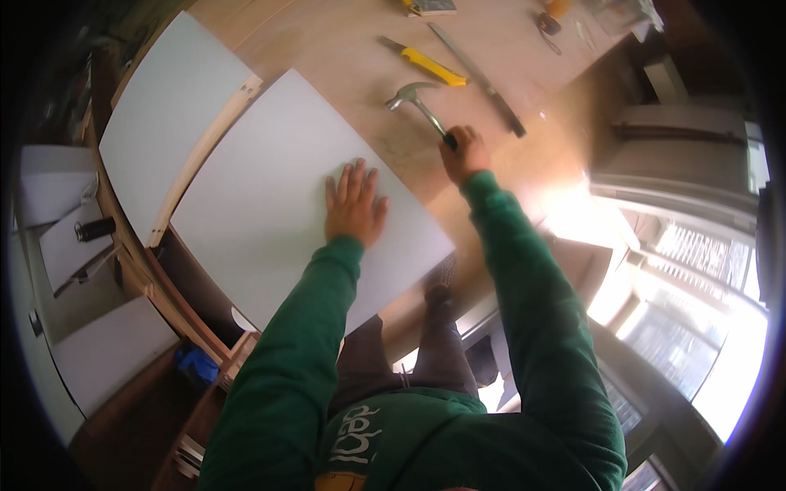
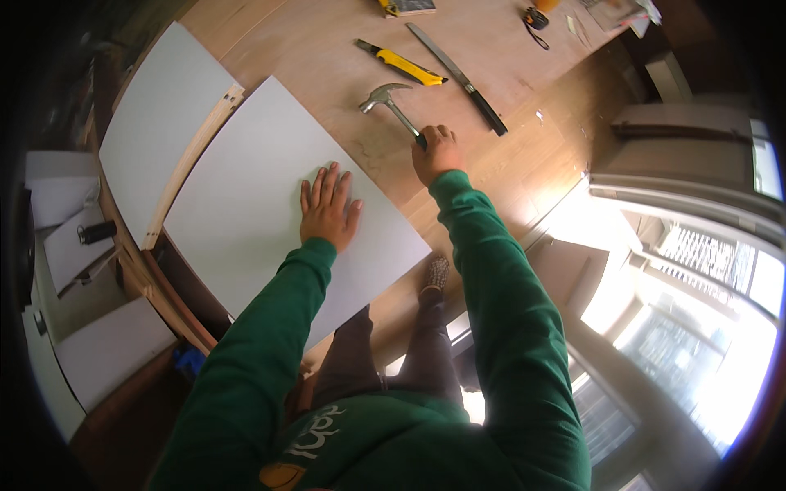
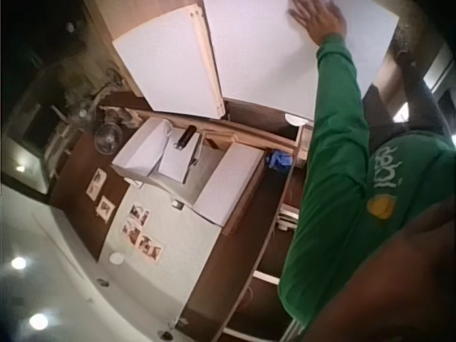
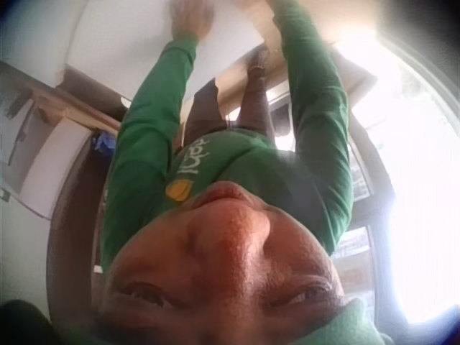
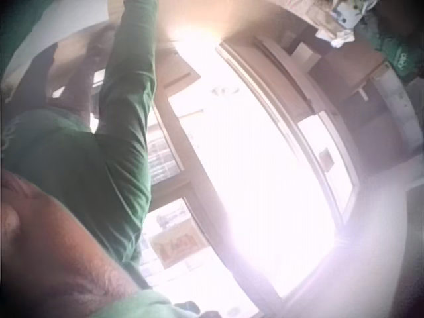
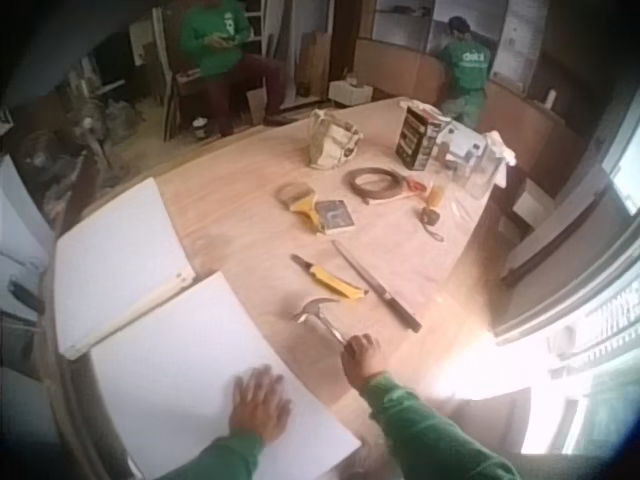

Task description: The person hammers the edge of a white board and then uses a file to smooth the corners and sides of the same board.

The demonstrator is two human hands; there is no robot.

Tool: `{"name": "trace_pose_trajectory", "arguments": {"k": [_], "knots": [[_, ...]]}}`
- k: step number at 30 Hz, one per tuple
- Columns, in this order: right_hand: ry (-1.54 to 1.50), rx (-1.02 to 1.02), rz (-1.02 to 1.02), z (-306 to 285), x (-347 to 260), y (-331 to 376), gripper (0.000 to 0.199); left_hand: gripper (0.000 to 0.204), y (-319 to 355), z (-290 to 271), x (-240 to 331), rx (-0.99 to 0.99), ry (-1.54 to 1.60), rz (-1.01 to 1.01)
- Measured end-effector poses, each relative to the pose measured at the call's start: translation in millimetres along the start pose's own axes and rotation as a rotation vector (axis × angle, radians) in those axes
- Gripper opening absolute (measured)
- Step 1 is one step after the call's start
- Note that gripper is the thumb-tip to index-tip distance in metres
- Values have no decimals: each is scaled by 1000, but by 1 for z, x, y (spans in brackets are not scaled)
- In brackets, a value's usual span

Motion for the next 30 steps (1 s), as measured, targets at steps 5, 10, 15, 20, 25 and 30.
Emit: {"name": "trace_pose_trajectory", "arguments": {"k": [5,10,15,20,25,30], "knots": [[35,1,-128,29,3,-43,21,57,-1,-3,3,-8,-40,-4],[160,21,-238,34,7,-58,23,57,-1,-4,4,-4,-54,-7],[389,247,-172,20,49,-84,29,58,-4,1,9,45,-56,34],[450,57,97,-18,76,-106,33,56,-1,-1,7,-4,-55,-11],[380,31,87,-25,98,-125,31,56,-6,1,10,-10,-58,5],[-76,255,155,-40,122,-106,35,57,0,12,8,1,-49,22]]}}
Point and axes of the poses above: each hand's wrist, its own y-axis away from the middle knuckle, its own z-axis out of the palm, x = y × z, the point moved 3 cm from there along -y, towards the middle knuckle, and after that the axes turned 13 degrees about y, right-handed, at the moved point
